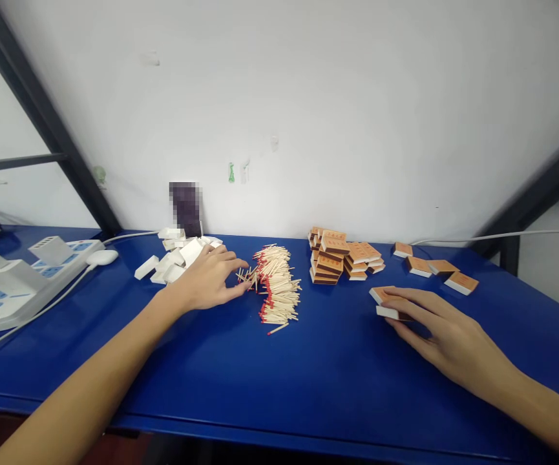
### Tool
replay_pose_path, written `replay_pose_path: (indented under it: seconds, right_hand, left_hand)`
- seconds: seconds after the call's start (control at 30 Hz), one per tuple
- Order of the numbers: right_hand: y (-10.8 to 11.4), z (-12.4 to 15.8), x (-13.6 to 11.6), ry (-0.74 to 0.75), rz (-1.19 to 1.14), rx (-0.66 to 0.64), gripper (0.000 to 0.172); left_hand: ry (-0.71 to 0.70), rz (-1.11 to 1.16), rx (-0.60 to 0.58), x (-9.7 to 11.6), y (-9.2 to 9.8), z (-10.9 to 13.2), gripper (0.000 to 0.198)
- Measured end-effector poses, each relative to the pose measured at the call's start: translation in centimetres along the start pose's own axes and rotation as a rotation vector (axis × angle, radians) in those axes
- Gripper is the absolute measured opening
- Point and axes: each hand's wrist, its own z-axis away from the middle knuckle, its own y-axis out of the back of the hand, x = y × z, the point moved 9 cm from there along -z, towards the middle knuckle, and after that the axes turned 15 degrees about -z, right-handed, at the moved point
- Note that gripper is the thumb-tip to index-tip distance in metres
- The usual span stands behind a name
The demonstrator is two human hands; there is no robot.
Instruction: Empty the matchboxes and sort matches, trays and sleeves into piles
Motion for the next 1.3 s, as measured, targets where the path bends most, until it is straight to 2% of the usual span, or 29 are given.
replay_pose_path:
  seconds: [0.07,0.17,0.23,0.33,0.4,0.5,0.6,0.67,0.77,0.87,0.97,1.1,1.3]
  right_hand:
    - [0.6,-0.4,-1.4,0.009,-0.059,0.065,0.022]
    - [0.5,-1.3,-2.7,-0.103,-0.223,0.101,0.02]
    - [-0.7,-2.0,-3.4,-0.216,-0.408,0.059,0.024]
    - [-3.6,-3.2,-5.2,-0.351,-0.784,-0.062,0.024]
    - [-5.3,-4.1,-6.7,-0.413,-1.031,-0.106,0.025]
    - [-7.2,-5.2,-7.9,-0.52,-1.34,-0.086,0.03]
    - [-8.9,-5.6,-8.3,-0.667,-1.58,-0.059,0.031]
    - [-9.9,-5.6,-8.3,-0.76,-1.681,-0.042,0.029]
    - [-10.7,-5.8,-8.5,-0.814,-1.752,-0.045,0.022]
    - [-10.9,-5.9,-8.4,-0.823,-1.757,-0.022,0.019]
    - [-10.9,-5.8,-8.1,-0.836,-1.726,0.029,0.02]
    - [-10.8,-6.1,-7.8,-0.798,-1.706,0.072,0.022]
    - [-10.0,-7.6,-7.8,-0.651,-1.68,0.034,0.02]
  left_hand:
    - [-0.009,-0.005,0.036,0.3,0.3,-0.1,0.038]
    - [-0.029,0.074,0.167,1.3,1.8,-0.1,0.03]
    - [-0.073,0.151,0.289,2.6,3.3,0.1,0.027]
    - [-0.184,0.262,0.461,5.4,5.5,0.8,0.039]
    - [-0.267,0.337,0.473,7.4,5.8,1.1,0.05]
    - [-0.31,0.413,0.432,9.2,5.2,1.2,0.062]
    - [-0.287,0.441,0.453,9.5,4.6,1.3,0.068]
    - [-0.255,0.437,0.526,9.2,4.8,1.4,0.067]
    - [-0.186,0.406,0.667,8.5,5.5,1.8,0.056]
    - [-0.149,0.348,0.739,8.1,6.1,2.0,0.046]
    - [-0.153,0.322,0.747,8.2,6.2,2.0,0.045]
    - [-0.083,0.421,0.735,7.9,6.0,1.9,0.043]
    - [0.011,0.529,0.701,6.9,5.3,1.6,0.052]
